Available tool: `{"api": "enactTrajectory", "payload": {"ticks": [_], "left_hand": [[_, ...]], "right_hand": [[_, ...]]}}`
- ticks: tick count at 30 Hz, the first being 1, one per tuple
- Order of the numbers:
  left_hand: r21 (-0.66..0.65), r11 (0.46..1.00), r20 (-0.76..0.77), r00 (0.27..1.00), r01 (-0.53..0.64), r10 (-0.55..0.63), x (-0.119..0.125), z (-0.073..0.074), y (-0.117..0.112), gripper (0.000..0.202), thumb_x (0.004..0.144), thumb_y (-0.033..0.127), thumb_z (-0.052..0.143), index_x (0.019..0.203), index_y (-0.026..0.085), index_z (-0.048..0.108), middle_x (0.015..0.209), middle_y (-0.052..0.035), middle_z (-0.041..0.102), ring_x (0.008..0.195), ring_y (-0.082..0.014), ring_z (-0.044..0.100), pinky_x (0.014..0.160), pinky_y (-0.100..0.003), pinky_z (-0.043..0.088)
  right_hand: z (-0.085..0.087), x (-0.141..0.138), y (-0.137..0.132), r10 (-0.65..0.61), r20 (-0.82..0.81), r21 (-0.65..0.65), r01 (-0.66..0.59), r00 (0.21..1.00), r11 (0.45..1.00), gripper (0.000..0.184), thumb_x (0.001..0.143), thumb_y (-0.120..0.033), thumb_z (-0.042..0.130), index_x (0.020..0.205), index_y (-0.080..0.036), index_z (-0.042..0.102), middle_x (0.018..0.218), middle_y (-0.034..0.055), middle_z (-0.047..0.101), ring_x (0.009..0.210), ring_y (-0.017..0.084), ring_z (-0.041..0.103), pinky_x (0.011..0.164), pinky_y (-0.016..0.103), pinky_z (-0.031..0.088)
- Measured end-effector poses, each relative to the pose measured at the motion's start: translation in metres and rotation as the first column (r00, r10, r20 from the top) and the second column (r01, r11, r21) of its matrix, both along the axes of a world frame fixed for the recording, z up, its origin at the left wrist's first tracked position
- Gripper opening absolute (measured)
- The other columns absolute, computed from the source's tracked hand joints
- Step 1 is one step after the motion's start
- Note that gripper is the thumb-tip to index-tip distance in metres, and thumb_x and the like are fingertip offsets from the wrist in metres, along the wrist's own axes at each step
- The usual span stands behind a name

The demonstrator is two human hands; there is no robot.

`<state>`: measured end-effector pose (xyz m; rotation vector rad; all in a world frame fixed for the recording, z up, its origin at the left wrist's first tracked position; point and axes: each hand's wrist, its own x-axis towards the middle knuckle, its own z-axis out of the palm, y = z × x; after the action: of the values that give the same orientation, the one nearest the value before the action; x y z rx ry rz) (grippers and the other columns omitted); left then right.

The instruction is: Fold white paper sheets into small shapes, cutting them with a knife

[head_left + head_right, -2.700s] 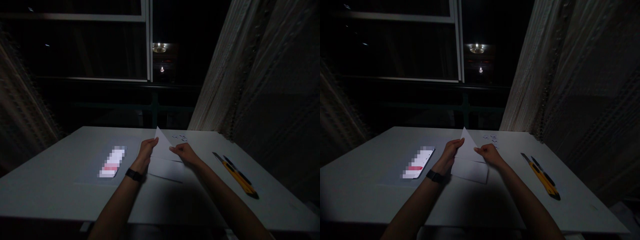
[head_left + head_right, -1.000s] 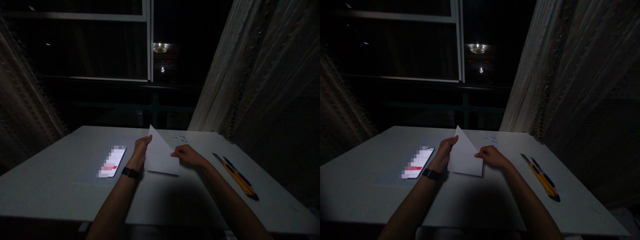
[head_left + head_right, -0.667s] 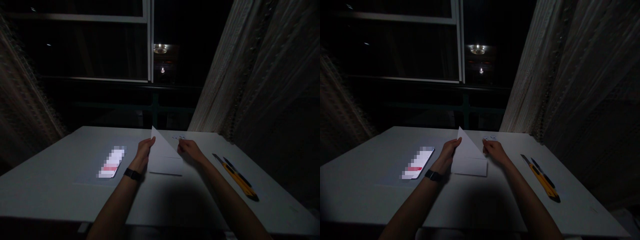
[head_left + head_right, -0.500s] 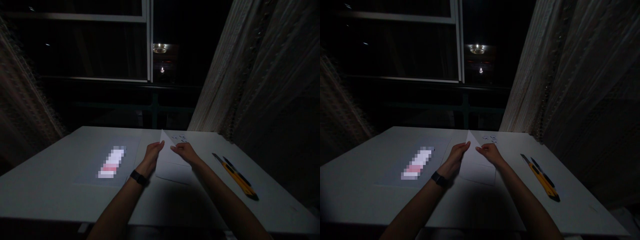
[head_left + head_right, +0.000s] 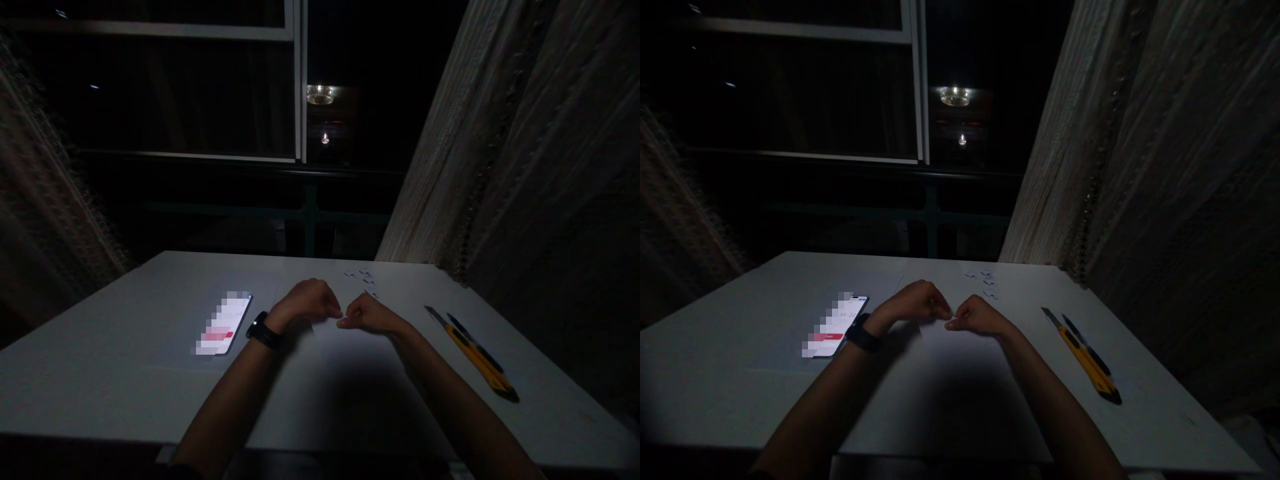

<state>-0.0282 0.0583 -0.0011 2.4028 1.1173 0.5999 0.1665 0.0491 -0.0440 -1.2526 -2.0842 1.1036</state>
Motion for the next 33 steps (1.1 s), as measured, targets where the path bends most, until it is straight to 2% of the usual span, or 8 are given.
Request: {"api": "enactTrajectory", "payload": {"ticks": [2,4,10,19,25,29,31,33], "left_hand": [[-0.131,0.989,-0.136,0.987,0.071,-0.089,0.004,0.000,0.003,0.014,0.065,0.026,0.066,0.077,0.021,0.073,0.076,-0.0032,0.071,0.073,-0.0171,0.063,0.064,-0.023,0.043],[-0.184,0.979,-0.150,0.982,0.088,-0.116,0.006,-0.006,0.008,0.015,0.065,0.019,0.062,0.076,0.019,0.073,0.074,-0.0030,0.071,0.070,-0.0158,0.063,0.059,-0.021,0.042],[-0.244,0.966,-0.039,0.994,0.092,-0.104,-0.003,-0.026,0.016,0.016,0.064,0.024,0.063,0.075,0.017,0.073,0.074,-0.0036,0.072,0.071,-0.0167,0.064,0.060,-0.021,0.044],[-0.323,0.934,0.034,0.989,0.149,-0.146,-0.015,-0.034,0.020,0.013,0.062,0.020,0.065,0.071,0.020,0.074,0.073,-0.0047,0.072,0.071,-0.0187,0.065,0.061,-0.023,0.045],[-0.343,0.931,0.039,0.992,0.128,-0.122,-0.021,-0.039,0.025,0.012,0.060,0.021,0.066,0.070,0.020,0.074,0.071,-0.0050,0.072,0.066,-0.0173,0.064,0.057,-0.022,0.044],[-0.355,0.925,0.073,0.990,0.139,-0.121,-0.020,-0.043,0.027,0.011,0.058,0.021,0.067,0.068,0.020,0.073,0.068,-0.0047,0.071,0.064,-0.0163,0.064,0.055,-0.021,0.043],[-0.349,0.928,0.088,0.991,0.130,-0.106,-0.019,-0.045,0.029,0.011,0.057,0.018,0.067,0.066,0.020,0.073,0.067,-0.0046,0.071,0.064,-0.0161,0.064,0.055,-0.020,0.043],[-0.342,0.932,0.100,0.991,0.117,-0.088,-0.017,-0.046,0.029,0.011,0.056,0.018,0.067,0.065,0.020,0.073,0.067,-0.0051,0.071,0.064,-0.0166,0.064,0.054,-0.021,0.043]], "right_hand": [[0.000,0.000,-0.001,0.029,0.013,-0.022,-0.029,0.999,0.999,0.039,0.058,-0.043,0.069,0.044,-0.014,0.048,0.042,-0.0074,0.032,0.043,0.005,0.027,0.043,0.022,0.018],[0.000,0.000,-0.001,0.048,0.024,-0.039,-0.047,0.999,0.998,0.037,0.060,-0.043,0.068,0.045,-0.014,0.050,0.042,-0.0074,0.032,0.043,0.005,0.026,0.043,0.022,0.019],[-0.007,0.000,0.001,0.032,-0.066,-0.060,-0.036,0.997,0.998,0.022,0.063,-0.032,0.063,0.065,-0.011,0.067,0.049,-0.0036,0.050,0.047,0.007,0.037,0.045,0.021,0.027],[-0.003,0.004,-0.001,0.108,-0.013,-0.084,-0.108,0.994,0.991,0.020,0.062,-0.028,0.064,0.066,-0.011,0.072,0.053,0.0006,0.060,0.050,0.010,0.047,0.050,0.022,0.035],[-0.003,0.034,-0.019,0.138,0.059,-0.153,-0.128,0.989,0.980,0.021,0.065,-0.028,0.060,0.062,-0.010,0.070,0.049,0.0001,0.057,0.046,0.009,0.045,0.047,0.022,0.033],[0.004,0.072,-0.032,0.237,0.021,-0.245,-0.224,0.971,0.943,0.024,0.069,-0.031,0.059,0.064,-0.010,0.070,0.060,0.0056,0.065,0.056,0.014,0.057,0.059,0.026,0.043],[0.011,0.085,-0.032,0.191,-0.008,-0.254,-0.187,0.982,0.949,0.028,0.069,-0.035,0.060,0.072,-0.010,0.070,0.067,0.0089,0.068,0.061,0.017,0.061,0.062,0.029,0.046],[0.017,0.086,-0.029,0.085,-0.015,-0.154,-0.086,0.996,0.984,0.031,0.070,-0.039,0.060,0.073,-0.010,0.070,0.070,0.0100,0.068,0.066,0.018,0.062,0.067,0.031,0.047]]}}
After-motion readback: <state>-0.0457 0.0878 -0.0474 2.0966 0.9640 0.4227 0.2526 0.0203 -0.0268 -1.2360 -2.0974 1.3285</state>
